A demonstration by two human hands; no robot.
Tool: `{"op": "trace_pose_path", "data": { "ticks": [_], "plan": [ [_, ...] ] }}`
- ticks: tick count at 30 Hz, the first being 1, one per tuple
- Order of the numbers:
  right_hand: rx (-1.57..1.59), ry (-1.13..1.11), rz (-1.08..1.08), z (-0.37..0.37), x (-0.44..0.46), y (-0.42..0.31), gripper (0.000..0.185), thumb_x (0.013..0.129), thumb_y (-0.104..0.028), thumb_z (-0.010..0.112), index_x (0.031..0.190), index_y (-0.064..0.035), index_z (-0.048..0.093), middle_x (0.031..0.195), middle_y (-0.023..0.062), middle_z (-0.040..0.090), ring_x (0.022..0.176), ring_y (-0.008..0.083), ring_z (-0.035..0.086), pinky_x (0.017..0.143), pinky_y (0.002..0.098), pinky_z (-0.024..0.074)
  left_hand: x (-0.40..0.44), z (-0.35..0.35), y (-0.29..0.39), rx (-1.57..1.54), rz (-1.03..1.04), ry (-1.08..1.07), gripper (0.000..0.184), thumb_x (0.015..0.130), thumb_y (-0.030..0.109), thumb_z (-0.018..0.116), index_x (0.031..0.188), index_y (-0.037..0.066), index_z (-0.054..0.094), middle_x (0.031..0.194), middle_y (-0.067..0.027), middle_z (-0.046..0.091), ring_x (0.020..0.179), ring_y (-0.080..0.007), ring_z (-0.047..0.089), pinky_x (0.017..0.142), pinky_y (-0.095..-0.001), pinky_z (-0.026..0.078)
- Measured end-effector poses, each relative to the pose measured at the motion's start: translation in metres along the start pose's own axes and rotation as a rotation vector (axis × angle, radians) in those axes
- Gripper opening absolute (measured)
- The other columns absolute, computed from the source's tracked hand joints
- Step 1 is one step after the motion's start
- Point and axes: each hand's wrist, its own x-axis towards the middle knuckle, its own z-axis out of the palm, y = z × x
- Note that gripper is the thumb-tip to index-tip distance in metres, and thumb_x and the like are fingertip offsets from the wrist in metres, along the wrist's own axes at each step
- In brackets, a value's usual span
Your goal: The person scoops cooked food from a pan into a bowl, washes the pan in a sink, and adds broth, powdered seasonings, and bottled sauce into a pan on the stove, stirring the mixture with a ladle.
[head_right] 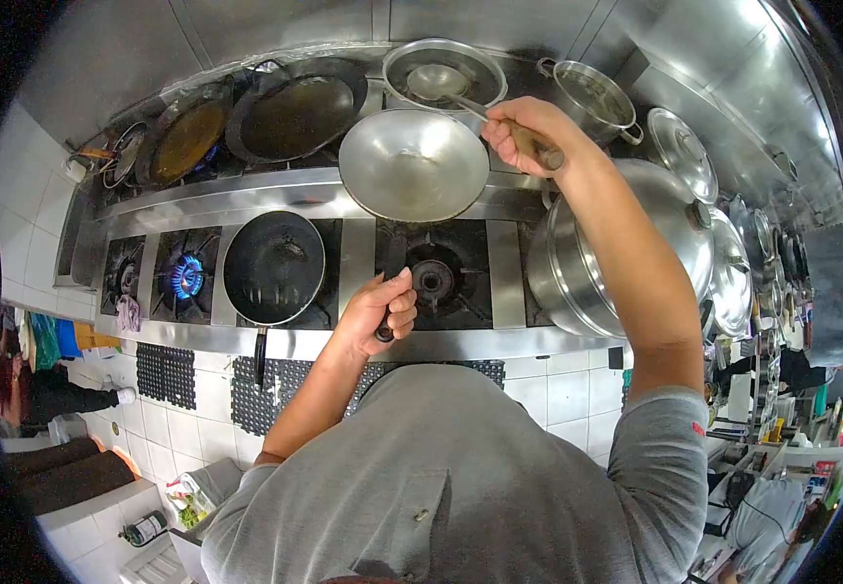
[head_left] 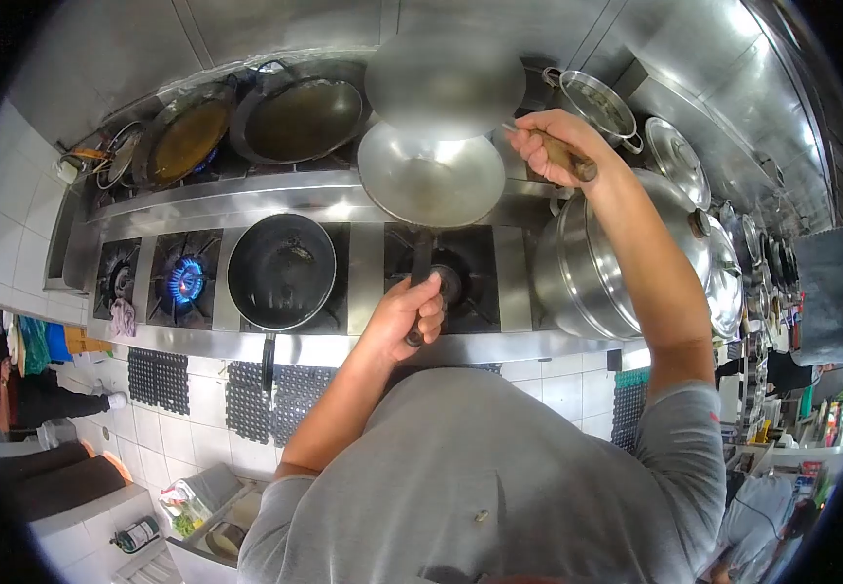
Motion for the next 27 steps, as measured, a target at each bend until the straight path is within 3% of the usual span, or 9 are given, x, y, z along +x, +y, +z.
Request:
{"op": "trace_pose_path", "data": {
  "ticks": [2, 11, 16, 19, 22, 23, 24, 26, 27],
  "plan": [
    [0.014, -0.004, 0.007, 0.001, -0.014, -0.002, 0.017, 0.107, -0.011, 0.056, 0.096, 0.0015, 0.056, 0.078, 0.0030, 0.061, 0.056, 0.0049, 0.059, 0.045, 0.0202, 0.0522, 0.002, 0.001, 0.000, -0.012, -0.014, 0.009, 0.036, 0.115, 0.035, 0.057, 0.084, 0.017, 0.051, 0.066, 0.0073, 0.045, 0.051, -0.0066, 0.047, 0.045, -0.0272, 0.041],
    [-0.082, -0.015, -0.009, 0.003, -0.103, 0.030, 0.028, 0.107, -0.016, 0.061, 0.121, 0.0070, 0.055, 0.083, 0.0030, 0.063, 0.058, 0.0054, 0.055, 0.045, 0.0200, 0.0482, 0.002, 0.001, 0.000, -0.005, -0.019, -0.006, 0.036, 0.116, 0.033, 0.055, 0.084, 0.018, 0.051, 0.065, 0.0074, 0.044, 0.051, -0.0064, 0.045, 0.045, -0.0267, 0.041],
    [-0.069, -0.030, 0.037, 0.000, -0.126, 0.064, 0.028, 0.107, -0.017, 0.062, 0.122, 0.0057, 0.058, 0.085, 0.0042, 0.065, 0.058, 0.0064, 0.053, 0.047, 0.0227, 0.0454, 0.004, -0.005, -0.002, 0.000, -0.006, -0.026, 0.036, 0.116, 0.031, 0.054, 0.083, 0.018, 0.050, 0.066, 0.0072, 0.044, 0.050, -0.0065, 0.045, 0.045, -0.0265, 0.041],
    [-0.309, 0.047, -0.001, 0.003, -0.132, 0.083, 0.019, 0.103, -0.018, 0.065, 0.106, 0.0008, 0.066, 0.084, 0.0052, 0.065, 0.058, 0.0091, 0.056, 0.047, 0.0259, 0.0449, 0.004, -0.005, -0.002, -0.015, -0.012, -0.017, 0.034, 0.116, 0.029, 0.056, 0.084, 0.017, 0.050, 0.066, 0.0069, 0.045, 0.050, -0.0070, 0.046, 0.044, -0.0271, 0.041],
    [-0.486, 0.064, 0.009, 0.002, -0.130, 0.097, 0.018, 0.102, -0.016, 0.065, 0.107, 0.0011, 0.066, 0.079, 0.0043, 0.064, 0.055, 0.0104, 0.056, 0.044, 0.0272, 0.0436, 0.005, -0.008, -0.003, -0.003, -0.016, -0.001, 0.031, 0.114, 0.027, 0.058, 0.086, 0.016, 0.051, 0.066, 0.0063, 0.046, 0.049, -0.0076, 0.047, 0.043, -0.0277, 0.041],
    [-0.565, 0.060, 0.010, 0.003, -0.130, 0.098, 0.019, 0.100, -0.018, 0.067, 0.089, -0.0029, 0.065, 0.079, 0.0044, 0.064, 0.059, 0.0096, 0.060, 0.047, 0.0296, 0.0451, 0.005, -0.008, -0.003, -0.003, -0.017, 0.001, 0.031, 0.114, 0.027, 0.058, 0.086, 0.016, 0.051, 0.066, 0.0063, 0.046, 0.049, -0.0076, 0.047, 0.043, -0.0277, 0.041],
    [-0.564, 0.058, 0.011, 0.007, -0.133, 0.097, 0.019, 0.100, -0.018, 0.067, 0.089, -0.0029, 0.065, 0.079, 0.0044, 0.064, 0.059, 0.0096, 0.060, 0.047, 0.0296, 0.0451, 0.005, -0.008, -0.003, -0.010, -0.014, -0.004, 0.028, 0.114, 0.025, 0.059, 0.089, 0.016, 0.052, 0.066, 0.0061, 0.047, 0.049, -0.0078, 0.047, 0.043, -0.0279, 0.041],
    [-1.170, 0.128, -0.011, 0.020, -0.143, 0.090, 0.018, 0.097, -0.016, 0.065, 0.097, 0.0022, 0.064, 0.082, 0.0139, 0.069, 0.067, 0.0247, 0.070, 0.058, 0.0414, 0.0546, 0.004, -0.008, -0.002, -0.016, -0.008, -0.007, 0.025, 0.113, 0.023, 0.060, 0.091, 0.015, 0.053, 0.066, 0.0058, 0.047, 0.049, -0.0080, 0.048, 0.043, -0.0281, 0.041],
    [-1.172, 0.125, -0.012, 0.020, -0.148, 0.087, 0.018, 0.097, -0.016, 0.065, 0.097, 0.0022, 0.064, 0.082, 0.0139, 0.069, 0.067, 0.0247, 0.070, 0.058, 0.0414, 0.0546, 0.004, -0.009, -0.002, -0.029, -0.010, -0.004, 0.022, 0.113, 0.022, 0.061, 0.094, 0.015, 0.053, 0.066, 0.0056, 0.048, 0.049, -0.0081, 0.048, 0.043, -0.0280, 0.041]
  ]
}}
